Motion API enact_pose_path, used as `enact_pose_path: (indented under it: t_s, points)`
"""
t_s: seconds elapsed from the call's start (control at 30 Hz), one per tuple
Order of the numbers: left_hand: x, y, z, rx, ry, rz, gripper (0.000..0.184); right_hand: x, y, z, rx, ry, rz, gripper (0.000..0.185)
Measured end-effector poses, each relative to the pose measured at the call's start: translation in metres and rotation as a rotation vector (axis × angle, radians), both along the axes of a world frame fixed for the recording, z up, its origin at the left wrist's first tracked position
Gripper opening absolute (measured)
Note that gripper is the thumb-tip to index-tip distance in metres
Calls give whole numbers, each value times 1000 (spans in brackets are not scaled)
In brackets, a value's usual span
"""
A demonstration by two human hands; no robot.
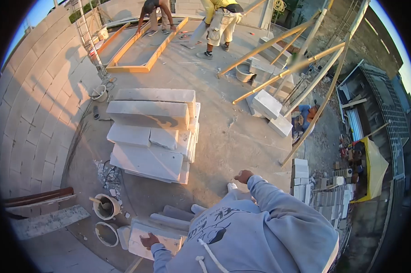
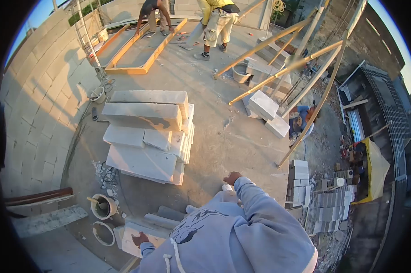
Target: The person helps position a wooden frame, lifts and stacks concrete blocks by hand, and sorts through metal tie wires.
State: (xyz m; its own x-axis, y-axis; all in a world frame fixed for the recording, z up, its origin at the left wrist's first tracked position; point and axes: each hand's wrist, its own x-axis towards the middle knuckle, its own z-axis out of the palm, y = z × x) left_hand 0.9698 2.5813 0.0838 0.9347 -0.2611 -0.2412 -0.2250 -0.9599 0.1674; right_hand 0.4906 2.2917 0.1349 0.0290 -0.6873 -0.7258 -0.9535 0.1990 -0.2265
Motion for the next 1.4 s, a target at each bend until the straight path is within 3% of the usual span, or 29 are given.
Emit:
enact_pose_path:
  t_s: [0.17,0.27,0.33,0.4,0.47,0.5,0.53,0.63,0.73,0.83,0.97,1.03,1.07,1.1,1.13,1.17,1.2,1.27,1.3,1.33,1.37,1.4]
  points:
    - [10,-113,-49,-268,396,-227,59,-97,36,-79,-38,7,-174,58]
    - [-15,-183,-48,-366,818,-162,43,-137,66,-87,-23,0,-362,58]
    - [-30,-217,-52,-516,1239,-270,26,-173,82,-124,-11,-4,-370,58]
    - [-55,-256,-61,-473,1593,-396,18,-197,101,-144,43,-26,-419,56]
    - [-115,-285,-54,-503,1630,-200,18,-221,95,-128,94,-40,-517,51]
    - [-148,-302,-48,-379,1550,-221,17,-229,94,-120,55,-49,-710,43]
    - [-180,-317,-42,-257,1470,-242,17,-240,88,-116,21,-53,-691,45]
    - [-273,-345,-52,-207,1091,-355,23,-281,78,-109,-20,-41,-668,51]
    - [-309,-377,-79,-191,828,-933,32,-320,57,-113,-48,-28,-753,45]
    - [-334,-425,-64,-162,895,-867,38,-341,27,-110,-145,-63,-802,37]
    - [-314,-485,-140,-115,969,-606,36,-349,-42,-107,68,-59,-857,44]
    - [-284,-514,-232,260,670,-1263,26,-347,-78,-92,22,-126,-848,45]
    - [-273,-531,-267,366,471,-1558,30,-352,-97,-92,51,-120,-867,45]
    - [-287,-552,-262,426,255,-1710,34,-358,-109,-89,95,-107,-878,46]
    - [-323,-595,-206,516,462,-1631,41,-366,-114,-79,162,-88,-881,46]
    - [-322,-608,-261,331,921,-704,38,-381,-125,-70,153,-40,-875,45]
    - [-340,-642,-254,287,864,-870,30,-400,-144,-67,128,2,-866,44]
    - [-391,-716,-216,11,936,-843,28,-414,-162,-65,98,60,-881,42]
    - [-418,-754,-195,-121,975,-837,29,-418,-194,-48,113,50,-838,45]
    - [-450,-794,-140,-124,952,-932,30,-410,-252,-6,188,128,-831,45]
    - [-481,-822,-107,-141,926,-1018,33,-431,-239,-41,136,73,-798,45]
    - [-504,-835,-107,-154,1014,-909,37,-454,-237,-74,73,14,-755,45]
